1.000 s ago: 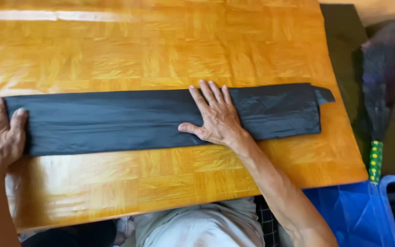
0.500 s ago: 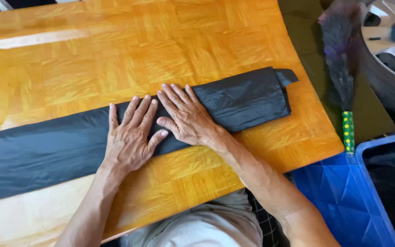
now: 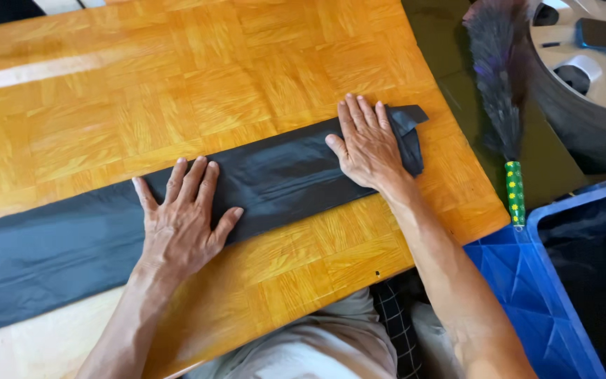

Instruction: The person folds a black tarp on a wooden table, smoothing it repeatedly to create a compact rectangular bundle. They then place a yellow strap over the folded tarp and continue folding the tarp around the strap to secure it.

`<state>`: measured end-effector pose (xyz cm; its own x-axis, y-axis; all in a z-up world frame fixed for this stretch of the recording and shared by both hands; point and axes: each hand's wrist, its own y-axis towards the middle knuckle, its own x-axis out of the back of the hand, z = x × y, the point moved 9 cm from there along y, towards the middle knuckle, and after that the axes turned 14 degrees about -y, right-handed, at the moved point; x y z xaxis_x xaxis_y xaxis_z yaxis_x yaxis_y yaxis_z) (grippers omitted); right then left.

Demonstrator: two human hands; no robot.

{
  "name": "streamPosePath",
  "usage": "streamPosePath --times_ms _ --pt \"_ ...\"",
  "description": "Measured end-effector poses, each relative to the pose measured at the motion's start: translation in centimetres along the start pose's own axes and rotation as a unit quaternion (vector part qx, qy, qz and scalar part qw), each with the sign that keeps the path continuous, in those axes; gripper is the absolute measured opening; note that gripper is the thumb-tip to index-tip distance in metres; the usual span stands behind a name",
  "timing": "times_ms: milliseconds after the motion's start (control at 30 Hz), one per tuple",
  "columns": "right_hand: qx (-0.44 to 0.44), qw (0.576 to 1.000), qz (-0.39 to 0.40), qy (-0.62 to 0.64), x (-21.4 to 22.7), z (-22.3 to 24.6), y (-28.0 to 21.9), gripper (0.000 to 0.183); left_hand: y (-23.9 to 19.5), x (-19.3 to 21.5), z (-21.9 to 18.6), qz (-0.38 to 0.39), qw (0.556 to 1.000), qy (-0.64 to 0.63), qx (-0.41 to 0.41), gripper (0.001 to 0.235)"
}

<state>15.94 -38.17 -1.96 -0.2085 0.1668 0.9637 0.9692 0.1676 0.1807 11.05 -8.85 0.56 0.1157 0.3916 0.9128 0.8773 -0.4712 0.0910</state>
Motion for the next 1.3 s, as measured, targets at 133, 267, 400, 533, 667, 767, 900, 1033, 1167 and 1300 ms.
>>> streamPosePath --times_ms 133,267,400,533,667,767,900,1033,1167,1300 --pt "-0.006 1.000 0.004 0.011 -0.2 0.0 0.1 0.071 4.7 -1.4 -5.4 -0.028 0.998 0.025 -0.054 0.081" --pt "-0.008 1.000 0.010 0.015 -0.5 -0.1 0.1 0.069 9.2 -6.0 -12.6 -0.066 0.964 -0.066 -0.248 0.062" --pt "-0.024 0.999 -0.016 0.031 -0.9 -1.0 0.2 0.062 10.1 -6.9 -13.2 0.022 0.963 -0.126 -0.235 0.057" --pt "-0.117 0.980 -0.083 0.135 3.3 -3.7 -1.9 0.064 9.9 -7.1 -12.9 0.068 0.962 -0.154 -0.215 0.058" --pt "-0.344 0.910 -0.071 0.220 3.5 -10.6 -8.9 0.089 10.1 -7.2 -12.7 0.070 0.968 -0.132 -0.202 0.060" --pt "-0.393 0.790 -0.071 0.464 0.8 -9.3 -12.8 0.090 10.1 -7.2 -12.7 0.081 0.966 -0.140 -0.203 0.059" --pt "-0.401 0.669 -0.104 0.618 2.6 -5.2 -12.3 0.108 10.0 -7.6 -12.4 0.079 0.966 -0.147 -0.198 0.060" --pt "-0.431 0.447 -0.240 0.747 2.7 -4.0 -11.4 0.046 10.2 -7.4 -12.3 0.078 0.963 -0.170 -0.192 0.061" --pt "-0.434 0.437 -0.291 0.732 3.1 -3.0 -10.8 0.028 10.1 -6.9 -12.1 0.073 0.961 -0.190 -0.185 0.063" --pt "-0.427 0.470 -0.252 0.730 0.6 -1.8 -10.3 0.028 10.0 -6.1 -12.2 0.063 0.958 -0.211 -0.183 0.067"
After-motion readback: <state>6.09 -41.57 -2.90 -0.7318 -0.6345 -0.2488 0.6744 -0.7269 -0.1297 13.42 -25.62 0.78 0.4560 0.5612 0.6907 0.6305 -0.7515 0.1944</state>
